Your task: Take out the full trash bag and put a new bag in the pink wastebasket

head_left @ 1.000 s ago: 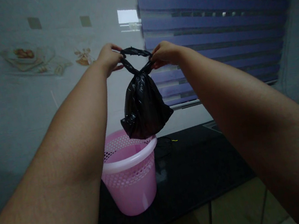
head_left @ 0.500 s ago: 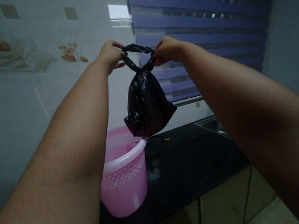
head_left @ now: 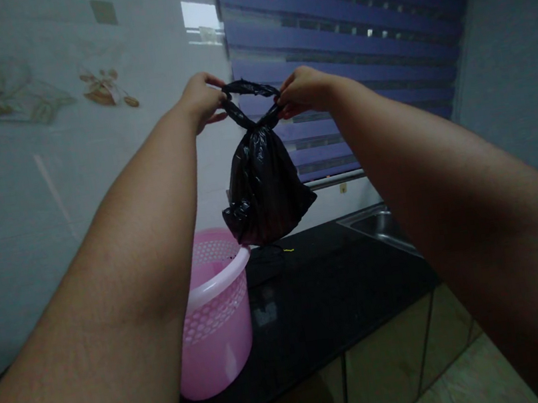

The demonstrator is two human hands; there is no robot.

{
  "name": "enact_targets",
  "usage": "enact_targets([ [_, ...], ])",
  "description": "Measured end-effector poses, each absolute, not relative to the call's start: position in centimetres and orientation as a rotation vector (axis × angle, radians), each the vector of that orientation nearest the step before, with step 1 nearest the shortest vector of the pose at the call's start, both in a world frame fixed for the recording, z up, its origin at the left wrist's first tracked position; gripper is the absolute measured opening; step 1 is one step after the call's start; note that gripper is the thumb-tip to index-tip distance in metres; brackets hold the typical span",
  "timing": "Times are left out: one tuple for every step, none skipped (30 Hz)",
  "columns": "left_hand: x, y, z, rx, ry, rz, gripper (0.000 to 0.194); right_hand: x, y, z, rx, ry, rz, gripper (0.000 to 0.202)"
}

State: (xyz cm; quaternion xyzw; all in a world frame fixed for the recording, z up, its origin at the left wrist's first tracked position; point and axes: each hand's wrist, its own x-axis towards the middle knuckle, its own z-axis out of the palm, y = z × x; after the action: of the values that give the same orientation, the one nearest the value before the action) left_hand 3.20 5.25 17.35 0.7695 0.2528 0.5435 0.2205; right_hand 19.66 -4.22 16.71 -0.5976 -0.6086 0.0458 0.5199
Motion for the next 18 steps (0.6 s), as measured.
enact_targets([
  [3.3,5.2,17.3,2.128,0.694,1.5,0.042,19.8,-4.2,16.7,-1.433,-1.459,0.107,0.021],
  [3.3,5.2,17.3,2.128,0.687,1.496,0.042,19.9,-4.2,16.7,-1.431,-1.46,0.105,0.021],
  [3.3,5.2,17.3,2.127,0.678,1.492,0.042,20.0,-4.2,16.8,-1.428,-1.463,0.104,0.02],
  [3.4,5.2,17.3,2.124,0.669,1.487,0.043,20.2,-4.1,16.8,-1.424,-1.465,0.105,0.02],
  [3.4,5.2,17.3,2.121,0.662,1.481,0.043,20.3,-4.1,16.8,-1.423,-1.467,0.106,0.02],
  [3.4,5.2,17.2,2.116,0.655,1.477,0.044,20.4,-4.1,16.9,-1.424,-1.469,0.105,0.019],
  [3.4,5.2,17.1,2.113,0.651,1.473,0.044,20.4,-4.1,16.8,-1.427,-1.469,0.105,0.019],
  [3.4,5.2,17.1,2.11,0.649,1.469,0.044,20.4,-4.1,16.8,-1.434,-1.468,0.104,0.019],
  [3.5,5.2,17.0,2.108,0.65,1.462,0.043,20.4,-4.2,16.8,-1.444,-1.465,0.101,0.018],
  [3.5,5.3,17.0,2.105,0.651,1.456,0.041,20.3,-4.3,16.7,-1.456,-1.461,0.1,0.018],
  [3.5,5.3,16.9,2.099,0.653,1.448,0.04,20.3,-4.4,16.6,-1.467,-1.457,0.097,0.019],
  [3.5,5.3,16.8,2.09,0.653,1.441,0.038,20.2,-4.5,16.6,-1.476,-1.451,0.094,0.019],
  [3.5,5.4,16.8,2.079,0.652,1.439,0.037,20.2,-4.5,16.5,-1.484,-1.447,0.09,0.02],
  [3.5,5.5,16.7,2.065,0.653,1.445,0.035,20.3,-4.5,16.5,-1.489,-1.445,0.087,0.02],
  [3.5,5.6,16.7,2.053,0.651,1.457,0.034,20.3,-4.4,16.5,-1.492,-1.445,0.086,0.02],
  [3.6,5.7,16.6,2.045,0.645,1.473,0.033,20.5,-4.3,16.5,-1.494,-1.449,0.086,0.019],
  [3.6,5.8,16.6,2.04,0.639,1.487,0.032,20.6,-4.2,16.5,-1.497,-1.456,0.087,0.018],
  [3.7,6.0,16.5,2.039,0.632,1.497,0.031,20.8,-4.1,16.6,-1.5,-1.461,0.09,0.016],
])
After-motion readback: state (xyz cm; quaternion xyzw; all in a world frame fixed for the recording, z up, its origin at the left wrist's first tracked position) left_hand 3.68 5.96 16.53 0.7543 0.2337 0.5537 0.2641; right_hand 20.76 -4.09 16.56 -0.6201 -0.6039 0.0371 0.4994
